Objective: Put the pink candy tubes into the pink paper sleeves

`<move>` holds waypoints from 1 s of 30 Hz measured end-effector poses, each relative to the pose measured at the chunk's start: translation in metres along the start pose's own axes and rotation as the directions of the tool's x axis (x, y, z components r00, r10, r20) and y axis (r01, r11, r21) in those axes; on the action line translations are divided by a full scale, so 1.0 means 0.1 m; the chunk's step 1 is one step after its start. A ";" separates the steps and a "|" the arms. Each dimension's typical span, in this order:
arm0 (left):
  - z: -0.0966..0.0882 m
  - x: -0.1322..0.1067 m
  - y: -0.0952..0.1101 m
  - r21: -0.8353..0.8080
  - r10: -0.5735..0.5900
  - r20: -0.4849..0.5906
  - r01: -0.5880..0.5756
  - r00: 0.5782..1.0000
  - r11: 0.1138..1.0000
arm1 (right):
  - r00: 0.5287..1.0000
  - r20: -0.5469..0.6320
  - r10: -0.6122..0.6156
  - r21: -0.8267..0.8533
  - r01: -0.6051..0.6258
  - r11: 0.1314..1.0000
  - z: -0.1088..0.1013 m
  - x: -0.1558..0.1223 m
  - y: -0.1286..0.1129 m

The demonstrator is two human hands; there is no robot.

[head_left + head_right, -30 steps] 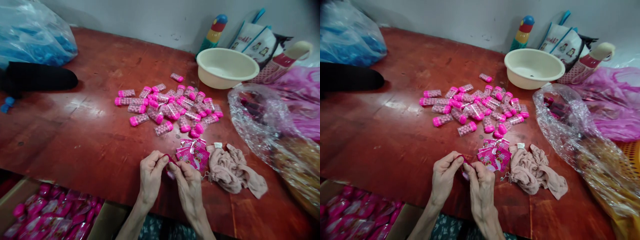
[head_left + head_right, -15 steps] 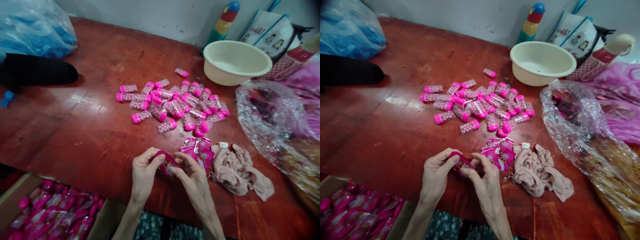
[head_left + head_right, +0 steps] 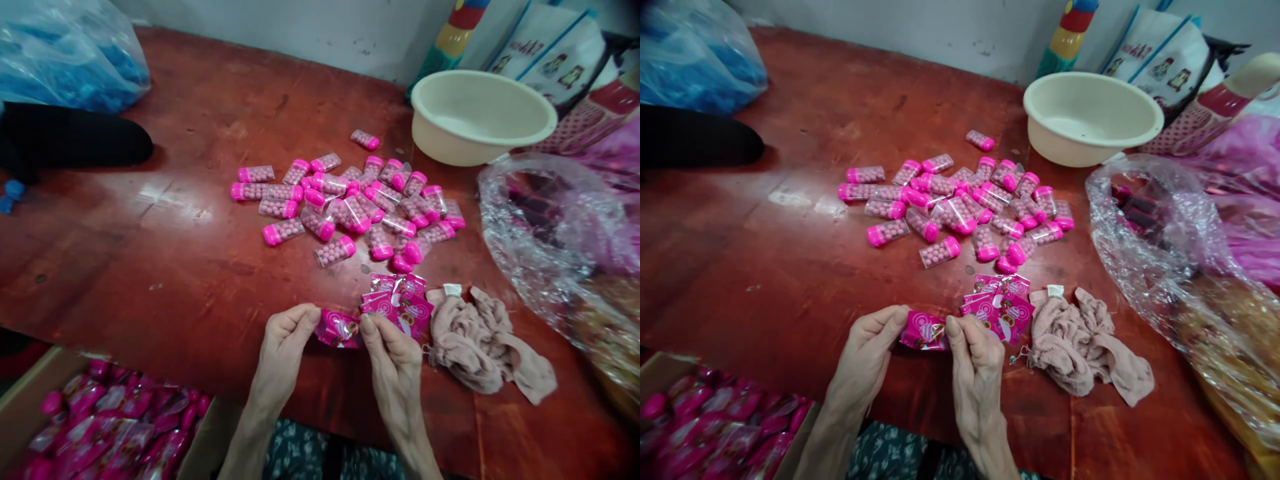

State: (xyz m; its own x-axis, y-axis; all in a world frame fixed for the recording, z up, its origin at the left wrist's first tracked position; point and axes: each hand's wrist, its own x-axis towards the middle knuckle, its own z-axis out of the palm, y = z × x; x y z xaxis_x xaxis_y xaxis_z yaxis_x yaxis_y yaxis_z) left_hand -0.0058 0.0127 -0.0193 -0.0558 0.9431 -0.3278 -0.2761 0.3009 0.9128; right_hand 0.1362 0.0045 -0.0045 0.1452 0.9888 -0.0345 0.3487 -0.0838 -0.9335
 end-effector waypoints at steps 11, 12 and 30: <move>-0.03 -0.02 0.15 0.041 -0.147 0.078 0.144 0.986 0.989 | 0.991 0.090 -0.097 -0.021 0.099 0.995 0.08 -0.08 -0.11; -0.03 -0.02 0.14 0.034 -0.130 0.042 0.128 0.991 0.991 | 0.996 0.043 -0.080 -0.015 0.081 0.997 0.07 -0.08 -0.10; -0.02 -0.03 0.15 0.159 0.082 -0.071 -0.070 0.994 0.985 | 1.000 -0.027 0.012 0.163 -0.007 0.987 0.13 -0.06 -0.08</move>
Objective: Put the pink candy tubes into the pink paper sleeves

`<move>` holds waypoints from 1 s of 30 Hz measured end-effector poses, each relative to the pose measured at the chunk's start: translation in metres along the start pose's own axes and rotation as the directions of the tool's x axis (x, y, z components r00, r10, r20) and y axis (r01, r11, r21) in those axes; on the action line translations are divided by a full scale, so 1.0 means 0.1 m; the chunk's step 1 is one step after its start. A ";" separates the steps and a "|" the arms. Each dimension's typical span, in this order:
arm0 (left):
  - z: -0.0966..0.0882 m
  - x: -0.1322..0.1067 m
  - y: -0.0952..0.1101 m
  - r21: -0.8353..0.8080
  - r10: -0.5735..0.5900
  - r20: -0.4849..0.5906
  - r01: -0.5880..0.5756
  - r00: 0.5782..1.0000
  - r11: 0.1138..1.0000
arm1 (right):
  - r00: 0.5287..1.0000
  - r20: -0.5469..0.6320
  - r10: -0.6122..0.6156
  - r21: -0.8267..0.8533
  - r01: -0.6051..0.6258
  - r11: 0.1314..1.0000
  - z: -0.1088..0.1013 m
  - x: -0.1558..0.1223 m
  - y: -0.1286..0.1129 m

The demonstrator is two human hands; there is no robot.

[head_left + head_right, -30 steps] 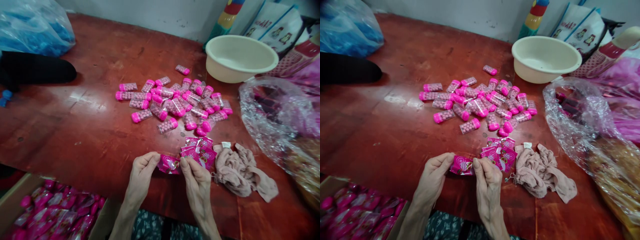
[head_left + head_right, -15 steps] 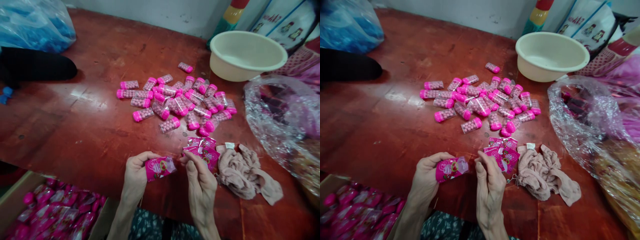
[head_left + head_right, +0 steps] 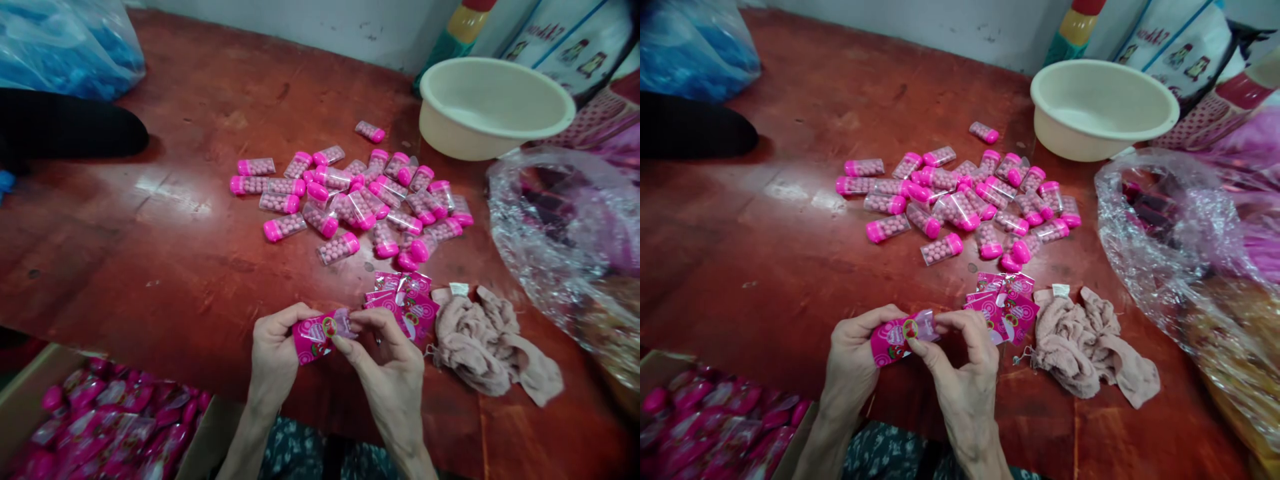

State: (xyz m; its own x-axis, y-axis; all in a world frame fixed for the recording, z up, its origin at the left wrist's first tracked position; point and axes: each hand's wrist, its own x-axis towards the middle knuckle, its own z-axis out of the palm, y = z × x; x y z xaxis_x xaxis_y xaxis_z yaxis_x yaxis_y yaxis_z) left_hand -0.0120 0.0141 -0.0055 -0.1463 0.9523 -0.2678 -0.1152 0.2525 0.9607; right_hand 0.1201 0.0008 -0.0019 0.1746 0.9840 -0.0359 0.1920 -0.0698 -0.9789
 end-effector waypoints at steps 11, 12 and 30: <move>-0.05 0.07 0.04 0.075 0.158 -0.033 -0.155 0.987 0.985 | 0.985 0.169 0.032 0.126 -0.053 0.991 -0.02 0.04 -0.08; -0.05 0.06 0.03 0.038 0.127 -0.049 -0.125 0.991 0.991 | 0.986 0.161 0.039 0.120 -0.059 0.991 -0.03 0.04 -0.08; -0.36 0.08 0.11 -0.396 -0.136 -0.269 0.019 0.953 0.918 | 0.886 0.284 -0.366 -0.591 0.462 0.661 0.48 0.74 0.08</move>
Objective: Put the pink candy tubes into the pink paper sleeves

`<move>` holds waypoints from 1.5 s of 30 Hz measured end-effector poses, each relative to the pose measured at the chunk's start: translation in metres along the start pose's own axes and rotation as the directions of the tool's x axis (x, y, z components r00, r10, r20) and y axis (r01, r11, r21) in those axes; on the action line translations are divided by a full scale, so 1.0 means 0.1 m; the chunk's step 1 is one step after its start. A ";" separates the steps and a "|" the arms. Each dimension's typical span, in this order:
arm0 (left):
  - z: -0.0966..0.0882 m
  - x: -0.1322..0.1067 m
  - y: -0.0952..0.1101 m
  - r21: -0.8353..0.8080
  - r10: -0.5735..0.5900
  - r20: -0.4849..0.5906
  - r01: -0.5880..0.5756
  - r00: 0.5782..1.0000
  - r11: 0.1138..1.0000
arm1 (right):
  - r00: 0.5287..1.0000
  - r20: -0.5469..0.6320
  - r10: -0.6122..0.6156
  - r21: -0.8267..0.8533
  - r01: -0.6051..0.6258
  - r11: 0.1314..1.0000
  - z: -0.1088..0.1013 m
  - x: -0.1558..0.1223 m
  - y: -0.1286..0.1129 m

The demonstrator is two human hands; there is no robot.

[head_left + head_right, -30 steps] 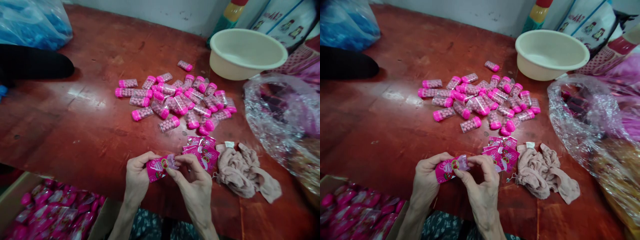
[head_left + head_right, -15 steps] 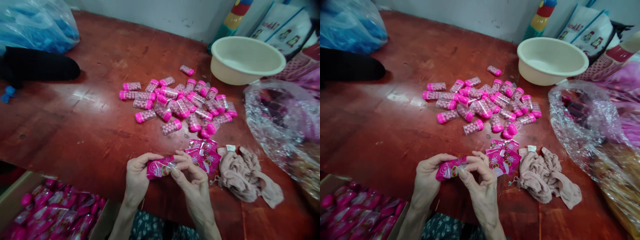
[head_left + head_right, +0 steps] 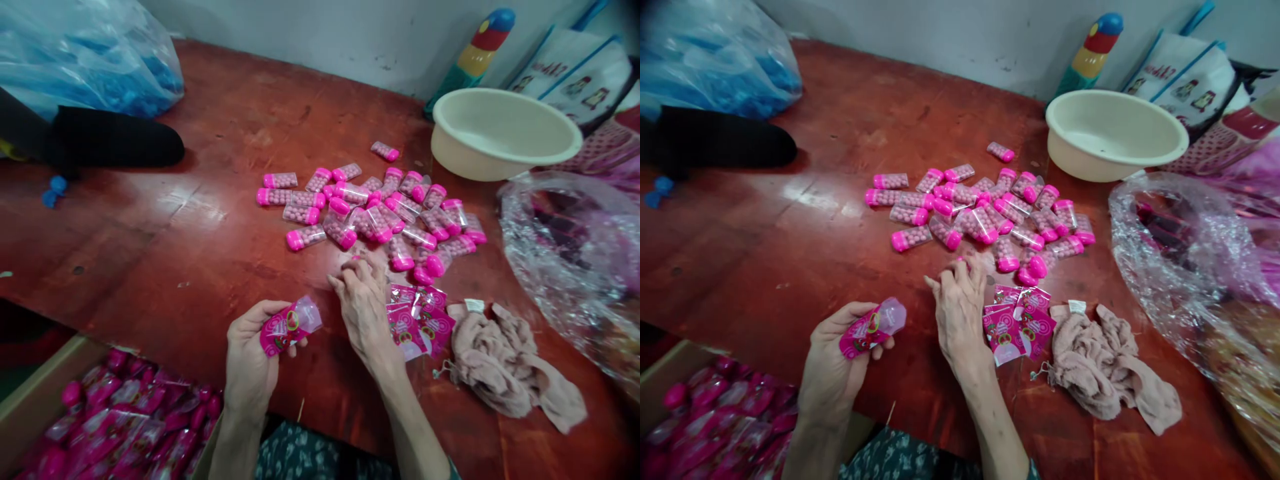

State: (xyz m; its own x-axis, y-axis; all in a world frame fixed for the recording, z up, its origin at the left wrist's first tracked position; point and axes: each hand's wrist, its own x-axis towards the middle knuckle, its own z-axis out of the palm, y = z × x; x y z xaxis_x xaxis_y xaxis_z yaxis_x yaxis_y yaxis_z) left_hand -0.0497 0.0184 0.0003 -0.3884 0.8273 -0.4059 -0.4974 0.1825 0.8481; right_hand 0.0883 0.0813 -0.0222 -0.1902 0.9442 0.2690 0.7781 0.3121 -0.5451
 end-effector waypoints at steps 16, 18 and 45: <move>-0.01 0.01 -0.02 -0.026 -0.004 -0.007 0.004 1.000 1.000 | 0.985 0.065 0.161 0.045 -0.164 0.985 -0.13 -0.28 -0.03; -0.01 0.02 -0.02 0.005 0.019 -0.021 -0.019 1.000 1.000 | 0.980 0.114 0.163 0.139 -0.178 0.974 -0.17 -0.28 -0.01; 0.05 -0.05 -0.13 0.171 -0.112 0.172 0.082 0.979 0.982 | 0.789 0.596 0.148 0.617 -0.568 0.545 -0.79 -0.43 0.22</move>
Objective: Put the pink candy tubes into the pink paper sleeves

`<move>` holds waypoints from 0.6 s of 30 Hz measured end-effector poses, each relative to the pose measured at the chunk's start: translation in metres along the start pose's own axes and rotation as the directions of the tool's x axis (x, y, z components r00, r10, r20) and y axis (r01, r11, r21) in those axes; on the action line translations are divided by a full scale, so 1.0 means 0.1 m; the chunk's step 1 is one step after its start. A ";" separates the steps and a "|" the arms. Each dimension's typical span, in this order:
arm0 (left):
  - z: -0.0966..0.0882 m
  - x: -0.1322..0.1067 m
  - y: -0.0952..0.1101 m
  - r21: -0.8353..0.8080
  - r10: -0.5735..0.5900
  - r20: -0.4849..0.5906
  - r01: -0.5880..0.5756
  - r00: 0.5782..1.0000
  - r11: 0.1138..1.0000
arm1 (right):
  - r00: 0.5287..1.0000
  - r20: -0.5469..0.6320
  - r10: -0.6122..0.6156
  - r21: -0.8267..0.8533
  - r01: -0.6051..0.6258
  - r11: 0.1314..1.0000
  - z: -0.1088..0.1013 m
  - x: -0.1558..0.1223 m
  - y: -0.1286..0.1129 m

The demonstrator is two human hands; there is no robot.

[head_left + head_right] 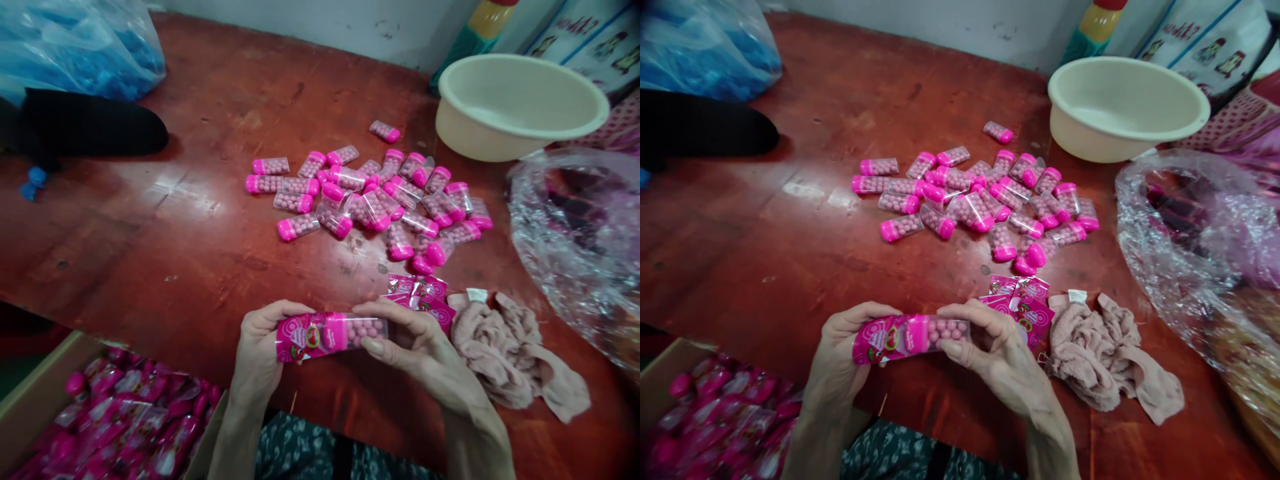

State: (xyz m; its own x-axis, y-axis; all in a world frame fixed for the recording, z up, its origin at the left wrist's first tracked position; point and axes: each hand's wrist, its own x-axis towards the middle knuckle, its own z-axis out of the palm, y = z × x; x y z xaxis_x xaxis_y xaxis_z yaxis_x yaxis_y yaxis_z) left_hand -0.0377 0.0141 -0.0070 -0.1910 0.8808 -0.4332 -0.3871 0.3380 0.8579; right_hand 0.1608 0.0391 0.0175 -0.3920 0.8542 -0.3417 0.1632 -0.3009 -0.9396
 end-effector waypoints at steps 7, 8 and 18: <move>0.06 0.00 -0.04 -0.037 -0.037 -0.016 0.036 0.999 0.999 | 0.999 -0.039 0.010 -0.002 -0.011 1.000 -0.02 0.01 -0.04; 0.07 0.00 -0.04 -0.045 -0.050 -0.013 0.050 0.999 0.998 | 0.999 -0.046 0.005 -0.014 -0.006 1.000 -0.02 0.02 -0.05; 0.13 0.01 -0.08 -0.064 0.040 -0.011 -0.040 0.999 0.997 | 0.978 -0.201 -0.063 -0.107 0.042 0.993 0.07 0.02 0.02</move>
State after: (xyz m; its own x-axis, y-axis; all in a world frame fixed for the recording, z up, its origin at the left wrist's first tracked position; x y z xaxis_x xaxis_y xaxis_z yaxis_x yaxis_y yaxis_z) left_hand -0.0231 0.0171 -0.0104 -0.2161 0.8899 -0.4018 -0.4362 0.2802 0.8551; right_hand 0.1540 0.0372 0.0143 -0.2117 0.9391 -0.2706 0.2430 -0.2176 -0.9453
